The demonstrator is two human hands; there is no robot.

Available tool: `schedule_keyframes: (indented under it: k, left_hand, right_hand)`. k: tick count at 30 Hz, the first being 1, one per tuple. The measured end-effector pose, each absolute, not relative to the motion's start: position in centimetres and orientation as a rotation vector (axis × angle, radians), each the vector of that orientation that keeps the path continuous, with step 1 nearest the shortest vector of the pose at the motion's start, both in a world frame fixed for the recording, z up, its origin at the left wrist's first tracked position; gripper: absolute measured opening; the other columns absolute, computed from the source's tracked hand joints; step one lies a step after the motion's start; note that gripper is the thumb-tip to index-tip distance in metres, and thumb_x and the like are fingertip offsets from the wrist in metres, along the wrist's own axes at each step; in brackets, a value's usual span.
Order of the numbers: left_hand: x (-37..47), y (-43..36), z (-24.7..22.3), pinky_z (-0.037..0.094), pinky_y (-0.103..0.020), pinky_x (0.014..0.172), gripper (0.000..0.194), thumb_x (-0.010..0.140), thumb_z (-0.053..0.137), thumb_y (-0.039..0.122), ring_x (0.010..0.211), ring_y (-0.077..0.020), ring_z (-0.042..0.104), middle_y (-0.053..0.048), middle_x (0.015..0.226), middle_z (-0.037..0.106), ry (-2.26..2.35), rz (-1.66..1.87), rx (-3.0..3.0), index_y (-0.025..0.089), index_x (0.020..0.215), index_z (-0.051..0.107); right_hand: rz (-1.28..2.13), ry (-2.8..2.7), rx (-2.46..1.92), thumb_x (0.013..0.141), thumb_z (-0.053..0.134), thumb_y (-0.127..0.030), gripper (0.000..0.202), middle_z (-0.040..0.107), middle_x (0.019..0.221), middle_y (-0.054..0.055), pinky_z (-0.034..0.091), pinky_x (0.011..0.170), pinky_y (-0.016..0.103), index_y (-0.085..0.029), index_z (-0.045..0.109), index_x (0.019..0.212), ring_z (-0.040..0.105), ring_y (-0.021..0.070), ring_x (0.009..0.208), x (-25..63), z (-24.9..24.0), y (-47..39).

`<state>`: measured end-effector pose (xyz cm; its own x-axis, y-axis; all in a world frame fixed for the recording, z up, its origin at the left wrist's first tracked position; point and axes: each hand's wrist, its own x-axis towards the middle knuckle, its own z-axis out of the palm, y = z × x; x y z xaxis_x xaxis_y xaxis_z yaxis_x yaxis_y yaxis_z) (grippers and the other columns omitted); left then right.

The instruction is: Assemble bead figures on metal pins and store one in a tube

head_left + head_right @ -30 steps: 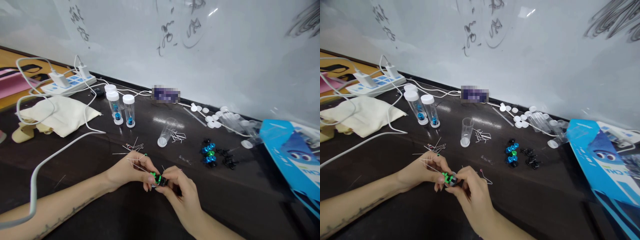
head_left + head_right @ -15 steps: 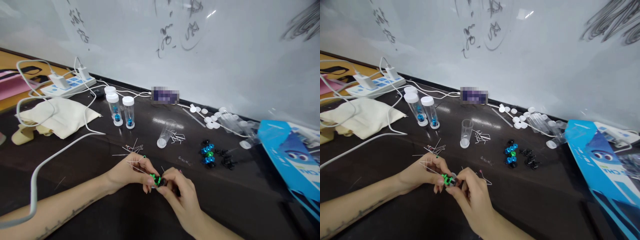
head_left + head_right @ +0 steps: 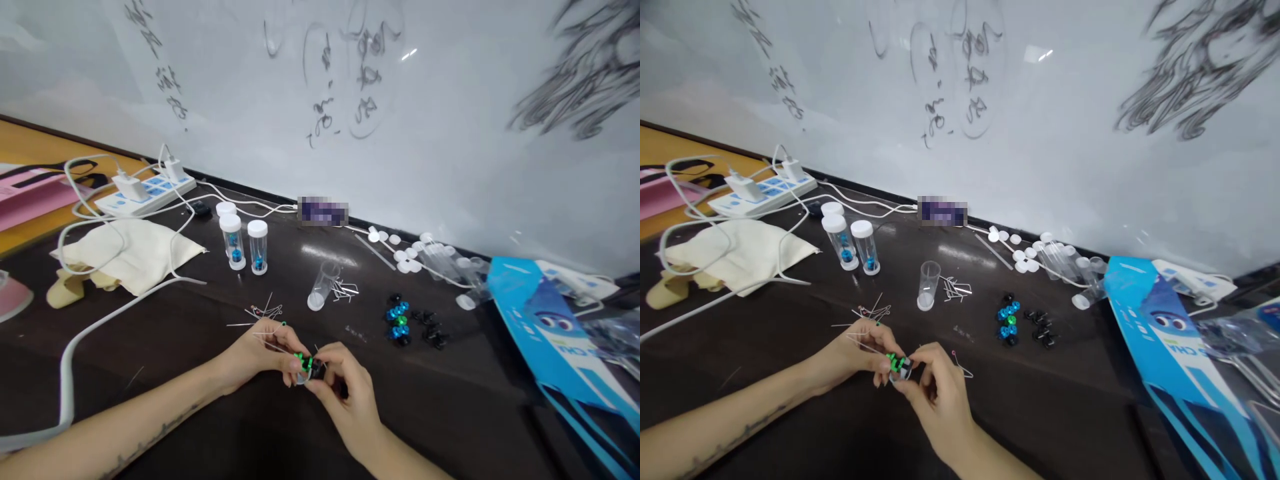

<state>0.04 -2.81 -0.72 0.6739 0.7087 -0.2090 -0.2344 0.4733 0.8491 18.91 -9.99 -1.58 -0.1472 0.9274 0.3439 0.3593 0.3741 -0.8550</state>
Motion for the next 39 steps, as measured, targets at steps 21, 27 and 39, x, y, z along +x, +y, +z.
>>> schedule_keyframes:
  k: [21,27,39]
  left_hand:
    - [0.2,-2.1,-0.8,0.052,-0.020,0.050,0.022,0.064,0.085,0.020,0.050,-0.0131,0.065,-0.008,0.066,0.075,0.590,0.680,0.873,0.008,0.080,0.076]
    - [0.2,-1.9,-0.9,0.052,-0.020,0.050,0.021,0.066,0.084,0.019,0.052,-0.0138,0.066,-0.008,0.066,0.074,0.590,0.678,0.863,0.008,0.081,0.076]
    - [0.3,-2.0,-0.8,0.053,-0.020,0.051,0.018,0.067,0.083,0.018,0.051,-0.0134,0.066,-0.008,0.065,0.074,0.600,0.661,0.839,0.008,0.080,0.076]
  right_hand:
    - [0.718,-1.712,-1.205,0.095,0.053,-0.025,0.012,0.062,0.078,-0.001,0.045,0.057,0.024,-0.023,0.061,0.105,0.054,0.0106,0.053,19.2,-1.8,-9.4]
    - [0.759,-1.694,-1.199,0.100,0.040,-0.027,0.024,0.063,0.085,0.001,0.046,0.058,0.025,-0.023,0.054,0.120,0.055,0.0104,0.052,19.4,-1.5,-9.5]
    - [0.770,-1.726,-1.153,0.098,0.043,-0.022,0.026,0.062,0.096,0.006,0.049,0.066,0.030,-0.023,0.058,0.119,0.059,0.0138,0.065,19.5,-1.3,-9.4]
